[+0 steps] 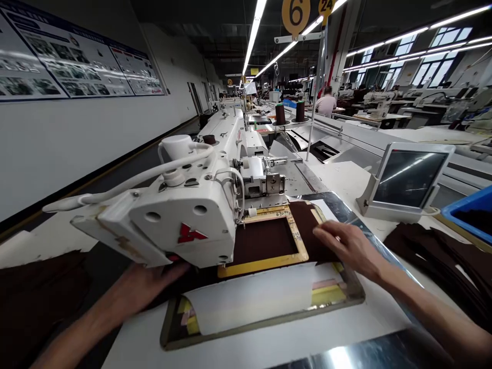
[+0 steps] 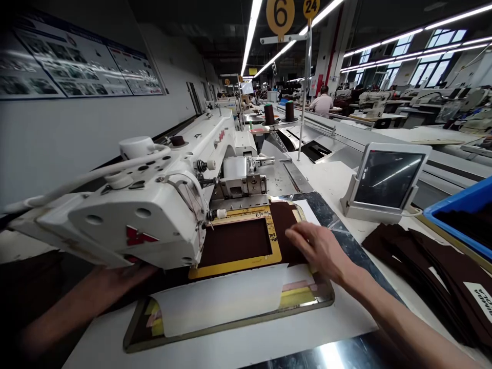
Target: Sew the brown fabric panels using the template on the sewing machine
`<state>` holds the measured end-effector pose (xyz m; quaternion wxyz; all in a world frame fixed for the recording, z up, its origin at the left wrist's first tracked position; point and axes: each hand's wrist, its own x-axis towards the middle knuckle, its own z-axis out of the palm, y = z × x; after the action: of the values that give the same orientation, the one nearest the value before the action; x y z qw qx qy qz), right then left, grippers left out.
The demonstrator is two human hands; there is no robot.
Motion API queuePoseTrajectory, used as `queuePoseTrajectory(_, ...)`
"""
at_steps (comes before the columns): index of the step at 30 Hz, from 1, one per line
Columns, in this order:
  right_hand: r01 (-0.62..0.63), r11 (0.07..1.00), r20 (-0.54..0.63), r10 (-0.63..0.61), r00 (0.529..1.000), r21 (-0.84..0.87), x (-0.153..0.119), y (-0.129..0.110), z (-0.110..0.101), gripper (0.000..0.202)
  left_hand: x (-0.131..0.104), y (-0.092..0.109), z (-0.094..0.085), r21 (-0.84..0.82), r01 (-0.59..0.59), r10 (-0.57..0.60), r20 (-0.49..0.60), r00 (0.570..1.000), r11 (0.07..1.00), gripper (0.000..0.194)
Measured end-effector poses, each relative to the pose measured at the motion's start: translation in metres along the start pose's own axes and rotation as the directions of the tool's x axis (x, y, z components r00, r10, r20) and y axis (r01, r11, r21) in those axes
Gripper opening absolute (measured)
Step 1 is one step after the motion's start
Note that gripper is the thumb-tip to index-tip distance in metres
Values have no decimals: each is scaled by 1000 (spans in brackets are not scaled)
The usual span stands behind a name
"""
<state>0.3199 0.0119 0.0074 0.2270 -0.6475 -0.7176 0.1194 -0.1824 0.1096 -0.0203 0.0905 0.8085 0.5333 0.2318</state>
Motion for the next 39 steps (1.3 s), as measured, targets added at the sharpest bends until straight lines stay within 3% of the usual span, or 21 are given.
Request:
queuePoseTrajectory(3, 81, 985, 172, -107, 979, 153, -43, -12, 1, 34, -35, 27, 5, -8, -86, 86, 165, 982, 996, 51)
queuePoseTrajectory(6, 198, 980, 202, -196, 960, 10, -55, -20, 17, 32, -47, 54, 7, 22, -231, 217, 269, 938, 973, 33)
queuePoseTrajectory(8, 267, 957, 189, -242, 952, -115, -52, -23, 28, 22, -44, 66, 6, 58, -338, 311, 270, 911, 939, 28)
queuePoseTrajectory(12, 370, 903, 73, -363, 929, -219, -42, -26, 36, 25, -31, 71, 2, 216, -550, 542, 99, 835, 807, 20)
queuePoseTrajectory(16, 482, 844, -151, -522, 840, -236, -40, -21, 32, 22, -31, 65, 0, 291, -607, 653, -94, 751, 740, 19)
queuePoseTrajectory(19, 548, 812, -82, -571, 817, -199, -50, -17, 27, 27, -47, 61, -1, 157, -628, 642, -61, 764, 762, 21)
queuePoseTrajectory(22, 528, 839, 99, -519, 849, -130, -70, -15, 23, 25, -67, 55, -4, 49, -577, 571, 98, 815, 815, 22)
queuePoseTrajectory(24, 473, 874, 166, -452, 876, -114, -82, -13, 21, 31, -77, 49, -6, 43, -500, 484, 194, 853, 865, 38)
queuePoseTrajectory(26, 410, 904, 170, -388, 906, -119, -89, -8, 23, 43, -80, 43, -8, 55, -443, 424, 204, 882, 895, 54)
queuePoseTrajectory(28, 370, 920, 148, -351, 925, -128, -89, -1, 28, 47, -77, 40, -7, 72, -427, 412, 163, 897, 901, 55)
queuePoseTrajectory(31, 381, 909, 138, -361, 922, -170, -83, 6, 37, 50, -71, 50, -2, 137, -457, 437, 156, 886, 879, 57)
queuePoseTrajectory(34, 409, 887, 131, -389, 912, -215, -80, 0, 41, 54, -69, 74, 8, 169, -523, 500, 161, 851, 835, 62)
queuePoseTrajectory(39, 444, 878, 190, -411, 891, -180, -79, -21, 45, 50, -63, 100, 25, 121, -560, 544, 142, 827, 820, 33)
